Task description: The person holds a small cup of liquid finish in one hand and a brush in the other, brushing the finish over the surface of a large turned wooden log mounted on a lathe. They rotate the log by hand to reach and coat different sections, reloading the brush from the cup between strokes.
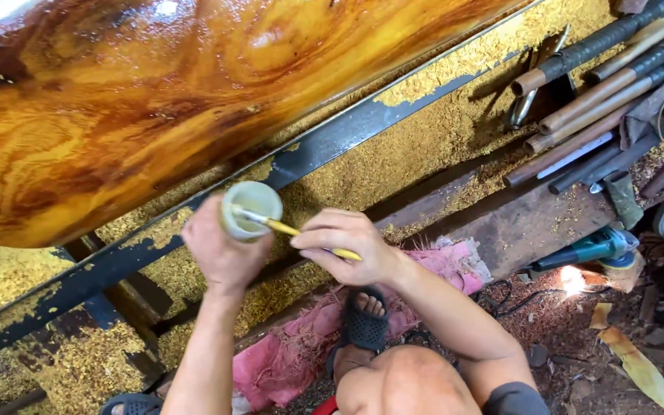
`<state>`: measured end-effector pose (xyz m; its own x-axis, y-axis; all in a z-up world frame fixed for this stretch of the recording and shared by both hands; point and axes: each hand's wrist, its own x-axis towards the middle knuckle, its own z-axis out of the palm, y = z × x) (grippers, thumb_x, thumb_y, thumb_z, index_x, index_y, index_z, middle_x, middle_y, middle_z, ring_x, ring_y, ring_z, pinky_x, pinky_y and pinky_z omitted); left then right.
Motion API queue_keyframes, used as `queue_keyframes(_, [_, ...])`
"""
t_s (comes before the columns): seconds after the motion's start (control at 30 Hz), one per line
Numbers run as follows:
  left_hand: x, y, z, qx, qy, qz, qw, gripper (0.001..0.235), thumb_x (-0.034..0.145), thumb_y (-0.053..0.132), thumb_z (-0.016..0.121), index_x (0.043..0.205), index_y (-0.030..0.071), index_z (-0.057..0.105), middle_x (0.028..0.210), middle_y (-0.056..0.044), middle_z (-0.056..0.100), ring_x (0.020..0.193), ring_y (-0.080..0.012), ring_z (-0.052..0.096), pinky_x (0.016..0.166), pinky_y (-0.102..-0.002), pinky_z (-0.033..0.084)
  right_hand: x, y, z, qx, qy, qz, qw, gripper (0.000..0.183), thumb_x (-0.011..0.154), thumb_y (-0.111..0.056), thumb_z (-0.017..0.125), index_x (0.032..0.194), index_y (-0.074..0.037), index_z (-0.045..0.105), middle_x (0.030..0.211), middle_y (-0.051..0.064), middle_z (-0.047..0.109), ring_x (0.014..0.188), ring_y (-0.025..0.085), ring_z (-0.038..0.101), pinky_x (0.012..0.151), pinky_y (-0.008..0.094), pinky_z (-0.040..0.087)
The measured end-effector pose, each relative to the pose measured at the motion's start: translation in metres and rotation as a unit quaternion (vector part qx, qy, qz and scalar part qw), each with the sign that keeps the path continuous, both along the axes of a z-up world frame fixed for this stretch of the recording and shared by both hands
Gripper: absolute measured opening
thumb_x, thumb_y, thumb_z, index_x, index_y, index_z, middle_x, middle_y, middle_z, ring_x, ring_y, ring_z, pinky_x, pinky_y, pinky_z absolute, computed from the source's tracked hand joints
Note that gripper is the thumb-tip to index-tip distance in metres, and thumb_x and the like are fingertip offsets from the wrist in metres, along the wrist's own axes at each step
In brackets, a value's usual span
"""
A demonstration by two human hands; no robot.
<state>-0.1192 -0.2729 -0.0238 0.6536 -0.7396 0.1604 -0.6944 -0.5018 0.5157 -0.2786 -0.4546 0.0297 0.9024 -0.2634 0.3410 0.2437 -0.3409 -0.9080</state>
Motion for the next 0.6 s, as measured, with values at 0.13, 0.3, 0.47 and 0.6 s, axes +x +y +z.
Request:
queue_keyframes(0.13, [0.014,0.008,0.006,0.083,0.027,0.127,0.988,0.078,0.06,0.032,0.096,0.124,0.006,0.06,0.112,-0.013,0.067,0.105,-0.0302,0.062,0.093,-0.045,0.042,0.015,-0.01,-0.053,0.007,-0.039,0.0,0.999,0.022,0.091,0.0,0.072,0.112,-0.006,0.073,0.105,0.012,0.072,0.09,0.024,0.072,0.078,0.033,0.06])
queue_keyframes(0.3, [0.031,0.049,-0.005,-0.034,0.073,0.227,0.971,0.086,0.068,0.025,0.1,0.135,0.0,0.052,0.12,-0.014,0.07,0.11,-0.0285,0.072,0.101,-0.038,0.057,-0.006,-0.067,-0.091,-0.013,-0.042,-0.242,0.969,0.011,0.103,-0.002,0.062,0.105,-0.006,0.072,0.104,0.009,0.073,0.096,0.02,0.071,0.085,0.033,0.061])
queue_keyframes(0.47, [0.029,0.11,-0.015,-0.083,0.067,0.209,0.972,0.087,0.079,0.014,0.098,0.143,-0.003,0.043,0.133,-0.017,0.061,0.125,-0.0299,0.065,0.114,-0.04,0.053,-0.051,-0.112,-0.125,0.057,-0.049,-0.46,0.885,0.01,0.102,-0.005,0.062,0.108,-0.007,0.069,0.098,0.008,0.072,0.083,0.017,0.07,0.071,0.032,0.062])
queue_keyframes(0.6, [0.024,0.134,-0.007,-0.108,0.077,0.186,0.974,0.084,0.084,0.012,0.095,0.146,-0.002,0.04,0.138,-0.017,0.054,0.123,-0.0262,0.059,0.118,-0.038,0.051,-0.014,-0.054,-0.186,0.207,-0.098,-0.472,0.852,0.017,0.103,-0.018,0.053,0.112,-0.009,0.064,0.108,0.003,0.067,0.103,0.015,0.065,0.092,0.032,0.056])
